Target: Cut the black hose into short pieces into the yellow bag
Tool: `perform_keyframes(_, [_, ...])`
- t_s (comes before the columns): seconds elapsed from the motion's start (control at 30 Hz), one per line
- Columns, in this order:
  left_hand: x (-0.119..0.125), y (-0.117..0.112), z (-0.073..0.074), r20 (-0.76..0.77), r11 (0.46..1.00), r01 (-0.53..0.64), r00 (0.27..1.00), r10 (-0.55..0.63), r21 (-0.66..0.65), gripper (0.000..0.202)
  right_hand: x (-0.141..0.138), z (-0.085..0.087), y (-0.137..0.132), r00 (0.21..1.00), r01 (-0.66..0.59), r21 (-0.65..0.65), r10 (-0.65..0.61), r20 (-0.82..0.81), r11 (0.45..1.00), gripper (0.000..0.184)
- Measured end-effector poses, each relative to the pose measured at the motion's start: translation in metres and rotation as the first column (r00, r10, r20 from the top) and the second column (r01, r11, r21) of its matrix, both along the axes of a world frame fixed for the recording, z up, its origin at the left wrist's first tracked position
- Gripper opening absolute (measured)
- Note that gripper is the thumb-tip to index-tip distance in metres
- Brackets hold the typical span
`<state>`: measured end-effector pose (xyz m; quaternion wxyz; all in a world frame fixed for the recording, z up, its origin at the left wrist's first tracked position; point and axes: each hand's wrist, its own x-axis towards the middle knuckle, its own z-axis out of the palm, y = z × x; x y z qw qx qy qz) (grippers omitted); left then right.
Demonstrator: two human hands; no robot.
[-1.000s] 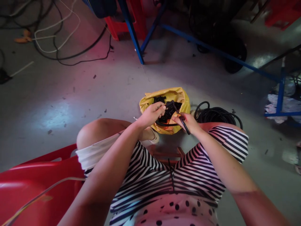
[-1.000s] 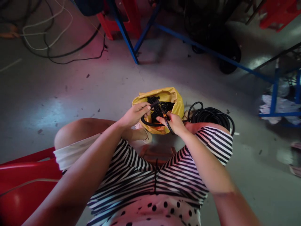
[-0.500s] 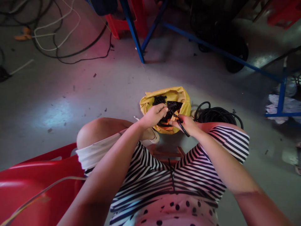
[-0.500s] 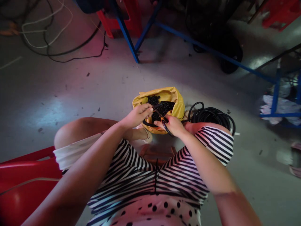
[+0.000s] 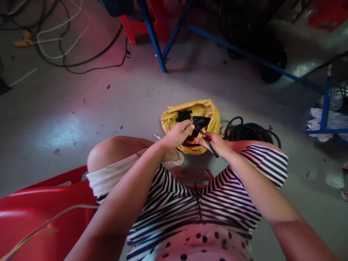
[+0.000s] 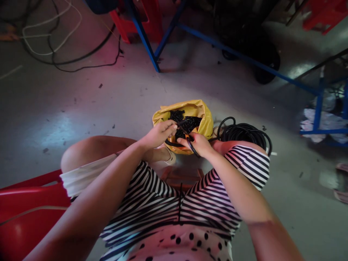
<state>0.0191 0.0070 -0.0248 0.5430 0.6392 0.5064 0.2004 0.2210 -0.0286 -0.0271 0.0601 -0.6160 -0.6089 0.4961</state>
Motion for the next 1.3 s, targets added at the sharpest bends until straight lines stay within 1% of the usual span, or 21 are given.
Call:
perform_keyframes(0.1, [0.0011, -0.0011, 0.0000, 0.018, 1.000, -0.014, 1.000, 0.014, -0.007, 0.024, 0.0011, -0.0047, -0.0017, 0.996, 0.031, -0.038, -0.034, -0.077, 0.999, 0.048])
perform_keyframes(0.2, [0.0015, -0.0016, -0.0015, 0.013, 1.000, -0.012, 1.000, 0.012, 0.001, 0.024, 0.0019, -0.0074, -0.0024, 0.995, 0.035, -0.042, -0.039, -0.094, 0.999, 0.050])
perform_keyframes(0.4, [0.0031, -0.0028, -0.0047, -0.074, 0.997, 0.076, 0.994, -0.075, 0.009, 0.025, 0.0018, -0.0051, -0.0016, 0.999, -0.020, -0.048, 0.018, -0.046, 0.999, 0.052])
perform_keyframes(0.5, [0.0033, -0.0036, -0.0048, -0.061, 0.996, 0.090, 0.994, -0.090, 0.005, 0.025, 0.0016, -0.0030, -0.0021, 0.999, -0.038, -0.018, 0.038, -0.003, 0.999, 0.054])
perform_keyframes(0.67, [-0.0009, -0.0017, -0.0044, 0.001, 0.997, 0.083, 0.997, -0.083, 0.008, 0.027, 0.0017, -0.0009, -0.0038, 0.995, -0.018, 0.064, 0.012, 0.095, 0.998, 0.060])
perform_keyframes(0.77, [-0.0035, -0.0002, -0.0049, 0.030, 0.997, 0.076, 0.997, -0.076, -0.005, 0.029, 0.0026, -0.0023, -0.0037, 0.996, -0.013, 0.095, 0.005, 0.092, 0.995, 0.061])
perform_keyframes(0.83, [-0.0042, -0.0001, -0.0062, 0.021, 0.997, 0.075, 0.997, -0.075, -0.006, 0.029, 0.0036, -0.0041, -0.0034, 0.996, -0.016, 0.097, 0.007, 0.087, 0.995, 0.061])
perform_keyframes(0.97, [-0.0015, -0.0031, -0.0085, 0.011, 0.994, 0.110, 0.994, -0.110, -0.001, 0.029, 0.0052, -0.0063, -0.0030, 0.999, -0.030, 0.047, 0.028, 0.046, 0.998, 0.056])
perform_keyframes(1.1, [0.0032, -0.0061, -0.0066, 0.033, 0.990, 0.139, 0.990, -0.138, -0.018, 0.028, 0.0052, -0.0046, -0.0026, 0.999, -0.034, 0.009, 0.034, -0.005, 0.999, 0.052])
perform_keyframes(1.3, [0.0027, -0.0066, -0.0065, 0.036, 0.987, 0.158, 0.987, -0.157, -0.031, 0.027, 0.0043, -0.0044, -0.0021, 0.996, -0.078, 0.039, 0.076, 0.055, 0.996, 0.052])
